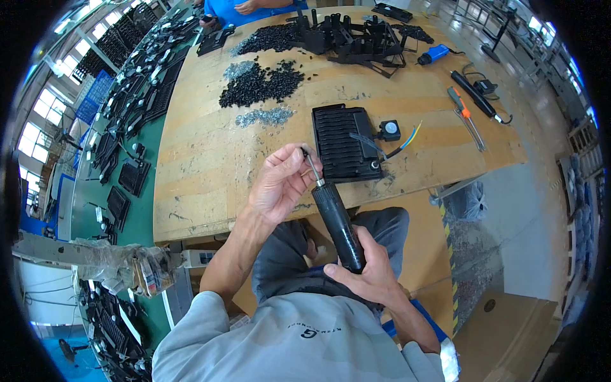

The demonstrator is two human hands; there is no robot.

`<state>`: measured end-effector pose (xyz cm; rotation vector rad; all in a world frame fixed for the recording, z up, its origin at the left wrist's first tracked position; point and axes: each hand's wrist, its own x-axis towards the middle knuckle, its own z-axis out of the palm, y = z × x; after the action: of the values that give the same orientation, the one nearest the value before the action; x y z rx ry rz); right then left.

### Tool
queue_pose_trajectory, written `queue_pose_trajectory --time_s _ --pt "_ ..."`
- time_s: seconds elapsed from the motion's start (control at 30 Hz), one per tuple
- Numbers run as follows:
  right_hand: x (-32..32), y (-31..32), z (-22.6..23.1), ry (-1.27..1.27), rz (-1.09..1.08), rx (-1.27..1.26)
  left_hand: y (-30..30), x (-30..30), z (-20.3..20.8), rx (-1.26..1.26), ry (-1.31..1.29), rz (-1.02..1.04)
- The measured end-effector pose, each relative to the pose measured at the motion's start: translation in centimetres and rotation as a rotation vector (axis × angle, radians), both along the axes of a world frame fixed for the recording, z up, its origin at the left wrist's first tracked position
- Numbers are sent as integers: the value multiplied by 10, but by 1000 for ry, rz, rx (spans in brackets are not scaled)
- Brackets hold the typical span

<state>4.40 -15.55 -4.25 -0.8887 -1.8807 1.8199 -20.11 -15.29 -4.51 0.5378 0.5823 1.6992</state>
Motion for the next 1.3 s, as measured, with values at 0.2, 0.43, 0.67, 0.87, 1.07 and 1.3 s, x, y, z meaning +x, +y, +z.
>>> queue_pose_trajectory --time_s 0.2,0.43,0.67,0.87,1.07,1.3 --pt "2 2 -5 -26 12 -14 0 -1 -4 -16 -16 -16" --pt "5 8 1 308 173 -623 0 -7 -1 -25 57 -37" --pt "-7 -1 -16 246 104 -398 -4 -2 -4 -64 66 21" --pt "-9 -1 -19 7 60 -27 -6 -1 -12 -57 39 92" --pt "-11 -8 -28 -59 -80 382 -10 3 -16 -93 106 116" --pt "-10 -10 -35 -117 -90 491 -19 6 -25 -123 204 155"
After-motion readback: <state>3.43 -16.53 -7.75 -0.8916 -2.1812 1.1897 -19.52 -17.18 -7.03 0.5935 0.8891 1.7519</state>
